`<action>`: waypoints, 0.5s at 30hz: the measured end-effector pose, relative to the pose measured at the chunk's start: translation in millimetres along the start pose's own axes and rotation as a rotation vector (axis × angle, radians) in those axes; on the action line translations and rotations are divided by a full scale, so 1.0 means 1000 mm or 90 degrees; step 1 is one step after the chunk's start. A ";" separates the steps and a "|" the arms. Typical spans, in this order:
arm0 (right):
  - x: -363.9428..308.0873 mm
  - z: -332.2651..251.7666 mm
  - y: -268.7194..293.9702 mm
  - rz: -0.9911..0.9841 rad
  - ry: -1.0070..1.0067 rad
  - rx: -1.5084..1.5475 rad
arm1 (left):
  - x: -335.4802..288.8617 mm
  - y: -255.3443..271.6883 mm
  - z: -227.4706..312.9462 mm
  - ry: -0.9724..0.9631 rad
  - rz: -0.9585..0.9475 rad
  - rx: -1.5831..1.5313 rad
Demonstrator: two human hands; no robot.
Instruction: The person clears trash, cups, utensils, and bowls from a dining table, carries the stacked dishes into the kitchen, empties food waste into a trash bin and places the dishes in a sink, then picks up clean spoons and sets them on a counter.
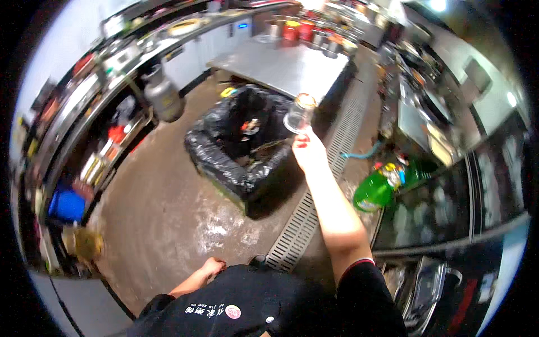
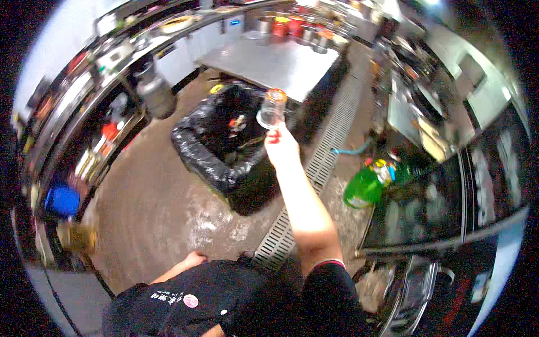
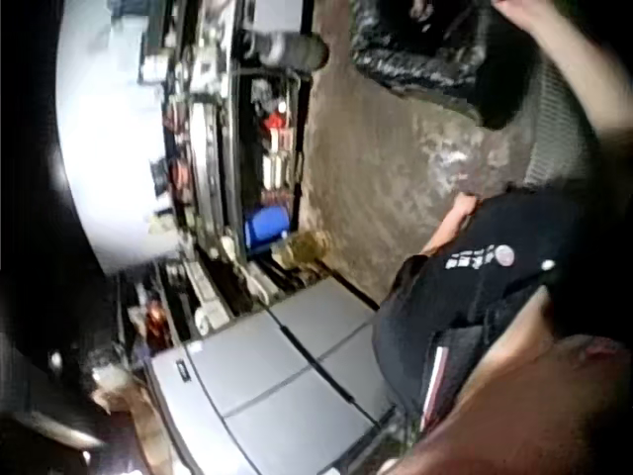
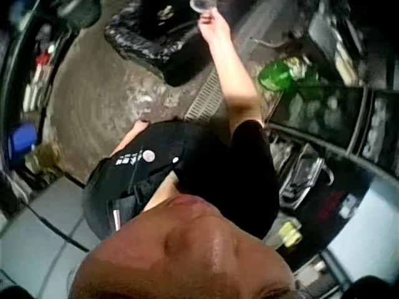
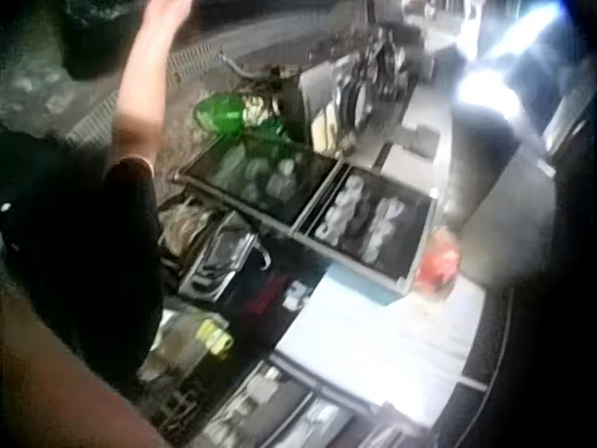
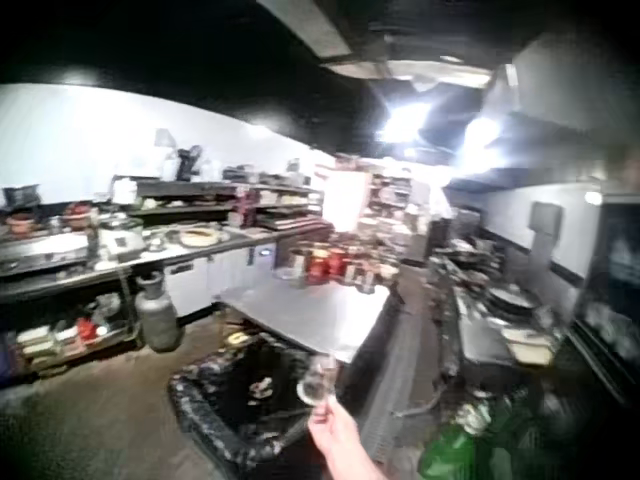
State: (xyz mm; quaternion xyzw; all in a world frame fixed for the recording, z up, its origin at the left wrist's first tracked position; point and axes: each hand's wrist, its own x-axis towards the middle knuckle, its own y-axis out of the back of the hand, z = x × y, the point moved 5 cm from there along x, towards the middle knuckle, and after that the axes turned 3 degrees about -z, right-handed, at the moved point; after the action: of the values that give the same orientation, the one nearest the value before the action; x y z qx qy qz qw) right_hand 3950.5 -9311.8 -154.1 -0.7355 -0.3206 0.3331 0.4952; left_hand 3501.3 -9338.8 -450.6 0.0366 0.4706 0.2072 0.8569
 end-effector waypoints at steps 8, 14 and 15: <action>-0.174 -0.186 0.096 0.152 0.369 -0.154 | 0.082 -0.050 0.137 -0.098 -0.222 0.102; -0.551 -0.266 0.253 0.644 0.895 -0.452 | 0.123 -0.154 0.206 -0.378 -0.447 0.462; -0.605 -0.261 0.253 0.693 0.993 -0.438 | 0.126 -0.163 0.217 -0.615 -0.502 0.610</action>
State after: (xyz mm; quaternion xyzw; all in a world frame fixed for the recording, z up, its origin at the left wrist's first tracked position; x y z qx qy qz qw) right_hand 3851.0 -10007.8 -212.8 -0.8972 0.3929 -0.1703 0.1081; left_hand 3791.5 -9409.5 -471.8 0.3186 0.0624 -0.3767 0.8676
